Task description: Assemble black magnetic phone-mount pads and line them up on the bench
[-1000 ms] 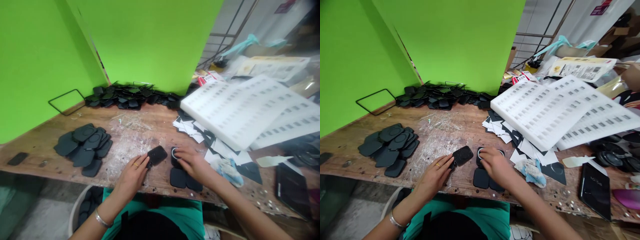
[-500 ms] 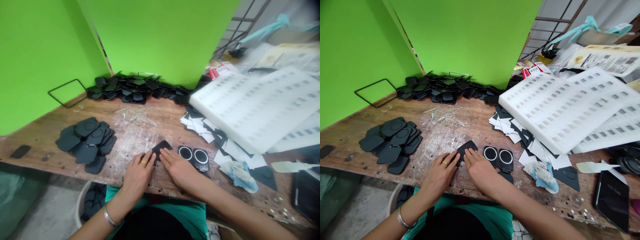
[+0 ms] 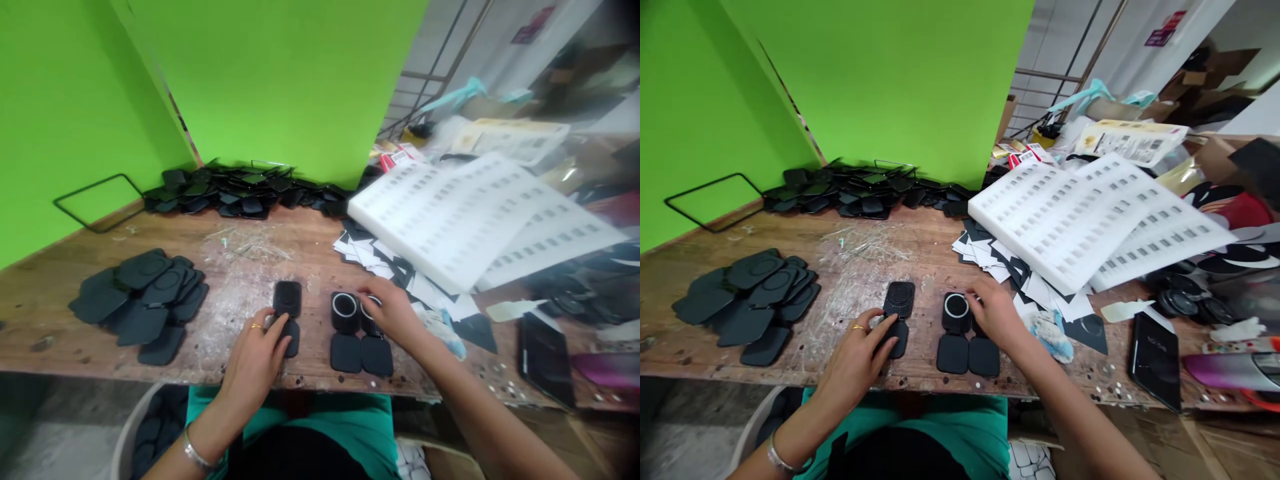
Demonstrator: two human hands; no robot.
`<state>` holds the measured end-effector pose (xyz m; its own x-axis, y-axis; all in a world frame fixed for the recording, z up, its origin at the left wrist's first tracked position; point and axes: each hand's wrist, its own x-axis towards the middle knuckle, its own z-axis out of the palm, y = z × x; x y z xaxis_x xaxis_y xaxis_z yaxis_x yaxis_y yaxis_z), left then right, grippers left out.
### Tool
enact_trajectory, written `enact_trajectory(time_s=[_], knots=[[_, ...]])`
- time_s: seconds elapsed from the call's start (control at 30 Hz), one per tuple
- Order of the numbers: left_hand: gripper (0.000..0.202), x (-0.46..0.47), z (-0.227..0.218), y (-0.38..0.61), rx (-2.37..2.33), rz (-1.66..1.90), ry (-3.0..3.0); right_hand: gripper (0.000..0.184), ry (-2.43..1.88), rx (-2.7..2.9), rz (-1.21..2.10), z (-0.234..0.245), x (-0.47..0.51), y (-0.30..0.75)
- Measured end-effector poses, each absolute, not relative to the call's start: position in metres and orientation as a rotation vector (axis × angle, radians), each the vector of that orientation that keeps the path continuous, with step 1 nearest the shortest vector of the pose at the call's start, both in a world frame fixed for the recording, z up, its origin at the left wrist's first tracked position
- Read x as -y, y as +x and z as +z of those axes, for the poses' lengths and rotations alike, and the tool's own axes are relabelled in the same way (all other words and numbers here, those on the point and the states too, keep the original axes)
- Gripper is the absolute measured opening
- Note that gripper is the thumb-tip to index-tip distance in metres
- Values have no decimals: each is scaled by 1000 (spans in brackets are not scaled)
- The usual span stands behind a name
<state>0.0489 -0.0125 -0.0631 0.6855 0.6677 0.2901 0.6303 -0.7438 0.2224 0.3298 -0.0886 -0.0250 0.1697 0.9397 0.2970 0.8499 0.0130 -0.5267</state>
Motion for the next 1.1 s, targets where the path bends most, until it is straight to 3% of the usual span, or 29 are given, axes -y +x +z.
enact_trajectory(time_s=[0.27,0.53,0.7,1.1], knots=[[37,4,-81,47,-877,652,2773,13,-2098,1546,-53,-36,120,388],[36,-1,-88,40,-827,793,2706,17,-2325,1782,-163,-35,73,381],[29,2,-88,39,-848,929,2689,17,-2379,1861,-187,-35,39,380],[29,8,-82,41,-873,887,2729,26,-2400,1765,-82,-46,26,384]])
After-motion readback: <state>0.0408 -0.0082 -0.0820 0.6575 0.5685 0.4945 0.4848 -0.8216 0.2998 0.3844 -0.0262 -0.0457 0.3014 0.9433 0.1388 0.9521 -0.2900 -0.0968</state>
